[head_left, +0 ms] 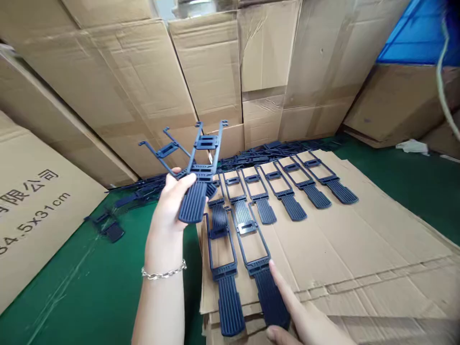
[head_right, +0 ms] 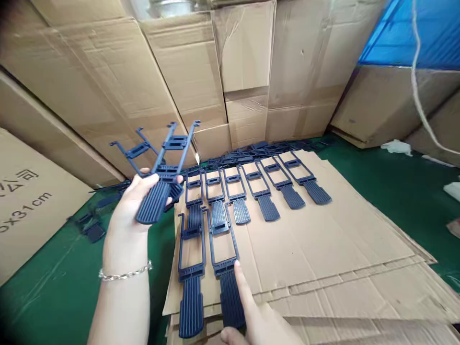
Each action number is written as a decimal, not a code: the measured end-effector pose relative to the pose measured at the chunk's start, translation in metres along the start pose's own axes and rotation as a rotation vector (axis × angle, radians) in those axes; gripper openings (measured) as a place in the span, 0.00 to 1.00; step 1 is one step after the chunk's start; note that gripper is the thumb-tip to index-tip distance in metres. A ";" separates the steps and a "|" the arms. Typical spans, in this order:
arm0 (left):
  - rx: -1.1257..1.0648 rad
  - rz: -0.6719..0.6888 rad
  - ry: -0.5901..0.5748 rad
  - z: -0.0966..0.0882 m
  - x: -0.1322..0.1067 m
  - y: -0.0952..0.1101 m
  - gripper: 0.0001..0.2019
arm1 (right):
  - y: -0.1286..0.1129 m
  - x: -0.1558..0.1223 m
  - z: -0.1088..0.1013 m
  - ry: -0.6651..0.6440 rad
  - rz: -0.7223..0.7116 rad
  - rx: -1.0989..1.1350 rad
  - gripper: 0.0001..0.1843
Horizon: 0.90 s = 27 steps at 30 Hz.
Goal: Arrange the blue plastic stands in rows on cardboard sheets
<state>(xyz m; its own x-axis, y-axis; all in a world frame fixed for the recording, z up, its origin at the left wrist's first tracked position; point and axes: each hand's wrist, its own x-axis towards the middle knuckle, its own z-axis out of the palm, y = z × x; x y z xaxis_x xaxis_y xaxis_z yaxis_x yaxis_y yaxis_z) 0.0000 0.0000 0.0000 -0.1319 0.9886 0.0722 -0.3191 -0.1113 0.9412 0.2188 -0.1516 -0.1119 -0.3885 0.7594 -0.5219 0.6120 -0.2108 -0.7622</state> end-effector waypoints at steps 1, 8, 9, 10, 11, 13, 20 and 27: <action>0.013 -0.043 -0.050 0.003 -0.003 -0.001 0.20 | 0.000 -0.004 -0.004 0.025 -0.027 -0.017 0.47; 0.098 -0.240 -0.422 0.024 -0.034 -0.002 0.23 | -0.033 -0.029 -0.038 0.029 -0.146 0.444 0.36; 0.097 -0.239 -0.461 0.027 -0.039 -0.002 0.23 | -0.040 -0.028 -0.040 0.008 -0.158 0.542 0.34; 0.091 -0.239 -0.501 0.031 -0.044 -0.002 0.23 | -0.047 -0.025 -0.040 -0.017 -0.176 0.617 0.33; 0.083 -0.244 -0.541 0.034 -0.048 -0.003 0.23 | -0.053 -0.021 -0.038 -0.047 -0.208 0.671 0.32; 0.068 -0.263 -0.630 0.040 -0.055 -0.004 0.22 | -0.062 -0.009 -0.031 -0.094 -0.314 0.740 0.28; 0.102 -0.224 -0.697 0.042 -0.062 -0.008 0.21 | -0.077 0.009 -0.015 -0.032 -0.388 0.787 0.29; 0.097 -0.206 -0.723 0.039 -0.055 -0.012 0.24 | -0.069 0.001 -0.029 0.071 -0.524 0.883 0.21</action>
<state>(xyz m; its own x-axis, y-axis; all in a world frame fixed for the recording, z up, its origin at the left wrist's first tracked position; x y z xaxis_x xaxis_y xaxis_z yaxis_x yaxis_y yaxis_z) 0.0475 -0.0487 -0.0027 0.5803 0.8123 0.0585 -0.1826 0.0597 0.9814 0.1958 -0.1185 -0.0489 -0.4012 0.9151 -0.0405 -0.3589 -0.1977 -0.9122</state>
